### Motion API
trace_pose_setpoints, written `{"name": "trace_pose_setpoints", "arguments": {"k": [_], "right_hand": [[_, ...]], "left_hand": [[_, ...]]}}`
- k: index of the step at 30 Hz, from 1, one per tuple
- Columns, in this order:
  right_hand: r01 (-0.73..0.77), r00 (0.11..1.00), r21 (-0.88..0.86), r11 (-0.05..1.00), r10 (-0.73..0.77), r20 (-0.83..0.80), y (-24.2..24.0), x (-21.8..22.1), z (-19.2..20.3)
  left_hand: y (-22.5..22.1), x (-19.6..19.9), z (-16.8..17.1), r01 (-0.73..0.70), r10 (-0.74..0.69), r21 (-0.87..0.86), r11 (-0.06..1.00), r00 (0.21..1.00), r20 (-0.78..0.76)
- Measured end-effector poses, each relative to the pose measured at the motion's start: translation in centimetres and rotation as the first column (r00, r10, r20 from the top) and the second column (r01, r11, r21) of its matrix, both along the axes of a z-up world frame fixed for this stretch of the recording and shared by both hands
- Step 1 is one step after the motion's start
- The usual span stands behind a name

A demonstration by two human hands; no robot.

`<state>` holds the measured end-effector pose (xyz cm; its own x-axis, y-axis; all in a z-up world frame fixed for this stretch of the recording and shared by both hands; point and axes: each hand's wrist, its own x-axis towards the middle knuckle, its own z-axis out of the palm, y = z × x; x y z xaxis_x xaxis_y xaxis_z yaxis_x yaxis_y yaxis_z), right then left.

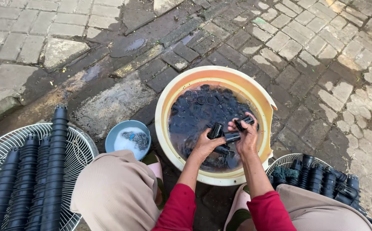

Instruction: Washing and rinsing black plastic components or small plant pots in a tub of water.

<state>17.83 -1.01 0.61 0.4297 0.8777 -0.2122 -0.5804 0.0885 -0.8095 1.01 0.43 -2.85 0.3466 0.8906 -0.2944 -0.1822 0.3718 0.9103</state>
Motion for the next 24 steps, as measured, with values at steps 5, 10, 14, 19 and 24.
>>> {"name": "trace_pose_setpoints", "arguments": {"k": [5, 10, 14, 19, 24], "right_hand": [[0.185, 0.973, 0.001, 0.983, -0.184, 0.142, 0.2, -2.0, 1.3], [0.169, 0.979, 0.067, 0.983, -0.176, 0.106, -0.5, -1.2, -1.3], [0.085, 0.995, 0.013, 0.996, -0.085, 0.058, -0.5, -1.2, -1.2], [0.061, 0.994, -0.006, 0.998, -0.061, -0.089, -1.2, -1.7, 1.1], [0.039, 0.998, 0.012, 0.999, -0.040, 0.051, -1.9, 0.1, -0.7]], "left_hand": [[-1.0, 1.3, 1.4, 0.053, -0.037, -0.122, 0.991, 0.991, 0.129], [-1.3, 3.1, -1.2, -0.195, 0.194, -0.006, 0.981, 0.978, -0.069], [-1.2, 2.5, -0.7, -0.212, 0.212, 0.001, 0.977, 0.975, -0.073], [-0.8, 2.4, -2.5, -0.091, 0.161, -0.372, 0.924, 0.973, 0.162], [-0.3, 2.5, -5.0, 0.053, 0.266, -0.573, 0.817, 0.849, 0.457]]}}
